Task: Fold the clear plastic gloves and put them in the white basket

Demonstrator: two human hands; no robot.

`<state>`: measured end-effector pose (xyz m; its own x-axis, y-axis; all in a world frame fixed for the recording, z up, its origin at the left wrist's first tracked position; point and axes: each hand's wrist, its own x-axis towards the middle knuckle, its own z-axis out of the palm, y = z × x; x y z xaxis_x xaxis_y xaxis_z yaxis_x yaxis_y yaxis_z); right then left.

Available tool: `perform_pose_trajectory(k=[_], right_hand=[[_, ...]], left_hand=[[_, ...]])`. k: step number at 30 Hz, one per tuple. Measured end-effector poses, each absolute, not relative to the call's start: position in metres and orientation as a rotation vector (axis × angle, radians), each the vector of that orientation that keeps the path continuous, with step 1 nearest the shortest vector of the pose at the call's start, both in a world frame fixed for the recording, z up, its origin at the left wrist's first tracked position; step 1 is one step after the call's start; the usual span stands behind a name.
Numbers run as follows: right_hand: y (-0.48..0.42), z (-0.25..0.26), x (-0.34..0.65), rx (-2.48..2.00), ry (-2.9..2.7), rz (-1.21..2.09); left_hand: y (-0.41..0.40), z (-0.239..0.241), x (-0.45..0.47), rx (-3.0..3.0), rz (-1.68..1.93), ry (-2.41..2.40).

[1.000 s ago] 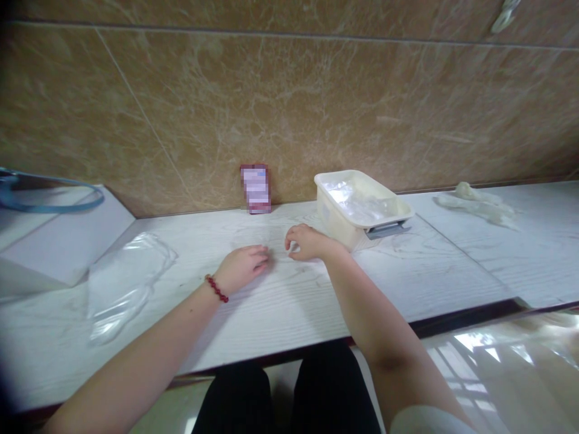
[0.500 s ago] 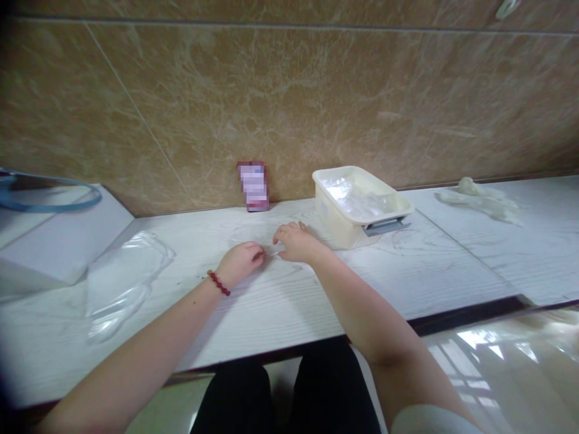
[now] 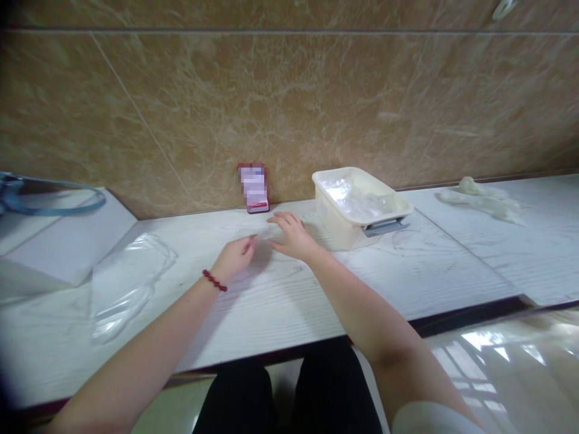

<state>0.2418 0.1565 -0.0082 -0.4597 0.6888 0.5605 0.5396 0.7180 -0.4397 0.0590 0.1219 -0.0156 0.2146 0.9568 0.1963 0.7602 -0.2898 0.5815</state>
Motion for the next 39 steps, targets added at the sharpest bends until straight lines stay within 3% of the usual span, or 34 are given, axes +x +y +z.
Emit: perform_pose_trajectory(k=[4,8,12,19,29,39], right_hand=[[0.155,-0.005,0.240,-0.960,-1.823,0.825],[0.150,-0.002,0.237,-0.795,-1.602,1.620],[0.146,-0.004,0.232,-0.893,-1.457,1.957],[0.148,-0.011,0.228,-1.125,-1.314,1.937],[0.148,-0.002,0.231,-1.073,-1.253,1.874],[0.149,0.001,0.232,-0.998,-1.215,1.811]], left_hand=[[0.110,0.013,0.045,1.339,1.109,1.134],[0.102,0.030,0.036,0.764,1.068,0.861],[0.105,0.021,0.034,0.578,0.946,0.893],[0.112,0.003,0.033,0.536,0.882,0.866],[0.112,0.000,0.029,0.706,0.973,0.814],[0.110,0.009,0.027,0.511,1.011,0.777]])
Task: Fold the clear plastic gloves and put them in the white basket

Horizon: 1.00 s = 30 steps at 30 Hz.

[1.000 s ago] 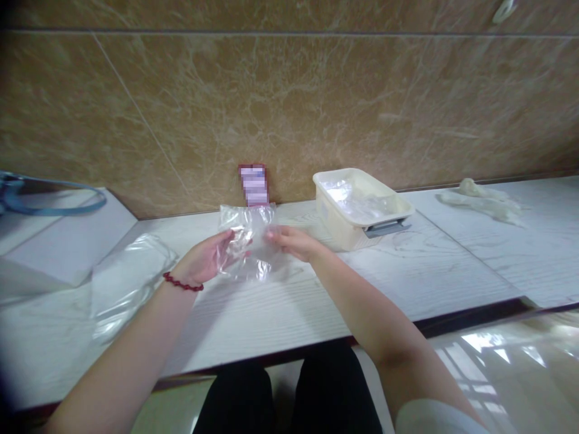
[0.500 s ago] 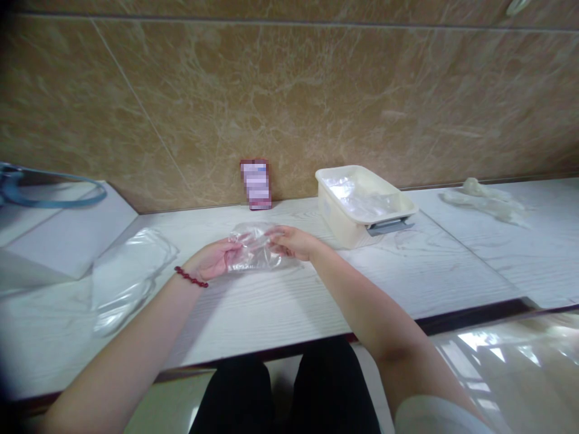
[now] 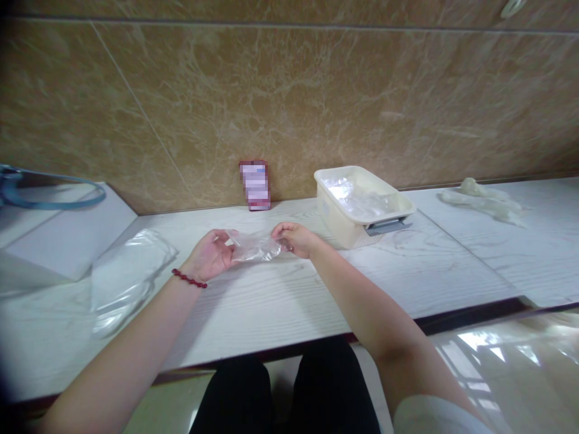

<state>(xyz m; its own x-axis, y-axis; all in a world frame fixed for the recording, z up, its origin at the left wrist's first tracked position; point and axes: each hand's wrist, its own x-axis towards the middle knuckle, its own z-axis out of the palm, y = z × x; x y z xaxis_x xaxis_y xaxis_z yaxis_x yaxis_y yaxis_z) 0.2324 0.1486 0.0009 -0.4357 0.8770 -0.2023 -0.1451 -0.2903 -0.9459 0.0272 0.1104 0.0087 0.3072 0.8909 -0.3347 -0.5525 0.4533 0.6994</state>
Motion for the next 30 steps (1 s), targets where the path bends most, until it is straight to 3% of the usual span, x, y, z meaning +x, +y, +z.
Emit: perform_pose_trajectory(k=[12,18,23,30], right_hand=[[0.154,0.003,0.238,-0.991,-1.026,1.969],[0.147,0.005,0.238,-1.082,-1.262,1.936],[0.141,0.026,0.246,-1.174,-1.372,1.630],[0.143,0.103,0.310,-1.239,-1.616,1.041]], left_hand=[[0.108,0.003,0.040,0.814,1.104,1.123],[0.107,0.006,0.038,0.903,1.115,1.066],[0.104,0.016,0.045,0.985,1.162,1.067],[0.127,0.074,0.097,1.335,1.087,1.018]])
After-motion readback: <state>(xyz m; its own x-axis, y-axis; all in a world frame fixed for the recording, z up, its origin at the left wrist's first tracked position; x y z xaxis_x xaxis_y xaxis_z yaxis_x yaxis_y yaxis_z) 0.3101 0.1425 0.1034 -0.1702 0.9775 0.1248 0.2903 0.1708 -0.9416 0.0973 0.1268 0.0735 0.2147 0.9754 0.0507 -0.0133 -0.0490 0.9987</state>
